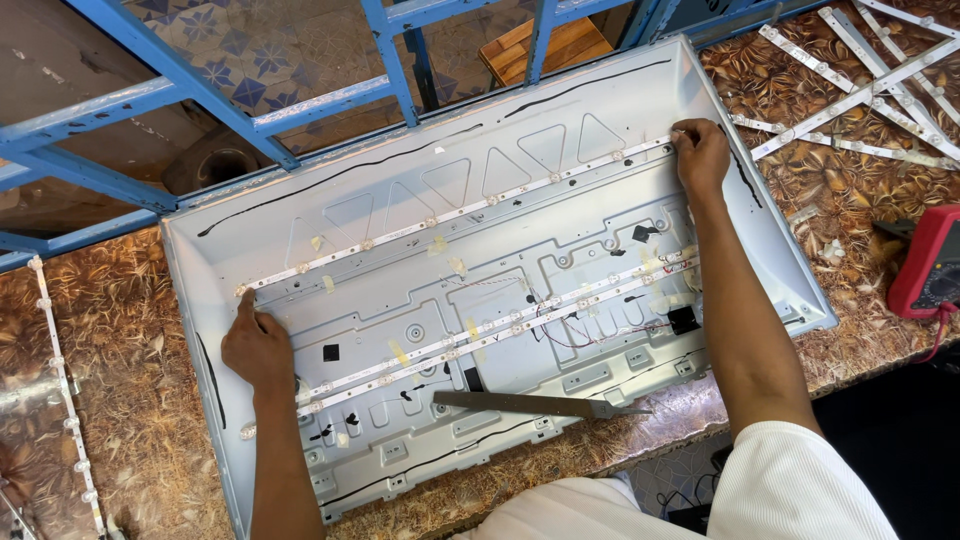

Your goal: The person places LED light strips onto the back of a flat panel and secures them with pieces of masking tape. The person retrieves tape from a drawer, tears off small pieces, and applies them at intervals along the strips to hold them in place.

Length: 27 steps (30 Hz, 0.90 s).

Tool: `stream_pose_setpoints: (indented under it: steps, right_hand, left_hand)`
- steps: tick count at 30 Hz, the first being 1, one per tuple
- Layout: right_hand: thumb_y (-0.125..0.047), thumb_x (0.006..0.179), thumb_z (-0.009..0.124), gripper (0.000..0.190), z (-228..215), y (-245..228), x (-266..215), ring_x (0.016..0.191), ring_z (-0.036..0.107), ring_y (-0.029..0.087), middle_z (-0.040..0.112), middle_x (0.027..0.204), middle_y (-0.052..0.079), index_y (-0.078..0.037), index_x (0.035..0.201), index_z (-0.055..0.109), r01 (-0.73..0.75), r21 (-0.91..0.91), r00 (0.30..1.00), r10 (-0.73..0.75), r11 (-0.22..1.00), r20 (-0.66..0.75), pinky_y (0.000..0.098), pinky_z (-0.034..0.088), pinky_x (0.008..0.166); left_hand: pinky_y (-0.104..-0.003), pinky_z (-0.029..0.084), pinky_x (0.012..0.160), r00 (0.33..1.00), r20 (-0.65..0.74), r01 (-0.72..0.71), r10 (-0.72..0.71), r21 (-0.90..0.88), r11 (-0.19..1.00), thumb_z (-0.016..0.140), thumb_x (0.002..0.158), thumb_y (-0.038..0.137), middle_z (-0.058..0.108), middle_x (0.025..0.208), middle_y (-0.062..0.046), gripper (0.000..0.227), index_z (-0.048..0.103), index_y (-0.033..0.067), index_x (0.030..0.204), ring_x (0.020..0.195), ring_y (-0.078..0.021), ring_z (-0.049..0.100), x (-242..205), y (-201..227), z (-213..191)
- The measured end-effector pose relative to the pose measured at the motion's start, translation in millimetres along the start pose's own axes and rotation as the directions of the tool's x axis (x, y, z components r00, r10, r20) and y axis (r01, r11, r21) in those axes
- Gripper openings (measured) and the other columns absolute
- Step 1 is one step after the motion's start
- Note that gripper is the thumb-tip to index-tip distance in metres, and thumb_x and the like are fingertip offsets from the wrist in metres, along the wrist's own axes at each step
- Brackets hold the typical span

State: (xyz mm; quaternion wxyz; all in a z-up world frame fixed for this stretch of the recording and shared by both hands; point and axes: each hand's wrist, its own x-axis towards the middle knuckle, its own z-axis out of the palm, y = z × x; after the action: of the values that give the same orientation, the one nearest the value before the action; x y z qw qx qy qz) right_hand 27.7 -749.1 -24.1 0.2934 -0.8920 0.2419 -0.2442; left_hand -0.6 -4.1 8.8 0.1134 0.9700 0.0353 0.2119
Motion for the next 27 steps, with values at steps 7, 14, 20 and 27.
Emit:
stream_pose_setpoints:
  steps: [7,14,20,27]
  right_hand:
    - [-0.012,0.1,0.074,0.01,2,-6,5,0.084,0.064,0.021,0.066,0.087,0.002,-0.016,0.109,0.078,-0.069,0.102,0.997,0.066,0.992,0.034,0.0386,0.051,0.08]
    - [-0.012,0.098,0.077,0.012,1,-6,7,0.083,0.064,0.02,0.067,0.086,0.004,-0.014,0.109,0.078,-0.082,0.152,0.996,0.077,0.985,0.039,0.037,0.051,0.077]
    - [-0.009,0.096,0.078,0.011,3,0,9,0.078,0.061,0.018,0.065,0.083,0.006,-0.009,0.107,0.076,-0.081,0.228,0.997,0.075,0.97,0.036,0.0331,0.05,0.07]
    - [-0.008,0.094,0.08,0.01,9,12,12,0.074,0.059,0.015,0.064,0.081,0.006,-0.007,0.103,0.076,-0.063,0.263,0.998,0.056,0.963,0.035,0.0305,0.049,0.065]
  left_hand:
    - [-0.04,0.053,0.074,1.0,0.012,0.019,-0.019,-0.004,1.0,0.053,0.103,0.002,0.074,0.083,-0.018,0.035,0.073,0.0034,0.132,0.072,-0.033,0.073,1,1,-1]
    - [-0.039,0.053,0.071,1.0,-0.001,0.009,-0.008,0.008,1.0,0.053,0.104,0.004,0.072,0.076,-0.016,0.034,0.072,0.0035,0.132,0.067,-0.0322,0.072,2,-3,4]
    - [-0.038,0.053,0.072,1.0,0.006,0.017,-0.017,0.021,1.0,0.052,0.105,0.005,0.071,0.074,-0.014,0.034,0.072,0.0045,0.132,0.067,-0.0306,0.072,1,-2,3]
    - [-0.039,0.053,0.072,1.0,0.017,0.026,-0.027,0.03,0.999,0.052,0.104,0.006,0.071,0.074,-0.015,0.034,0.071,0.0048,0.132,0.068,-0.0322,0.072,1,-2,4]
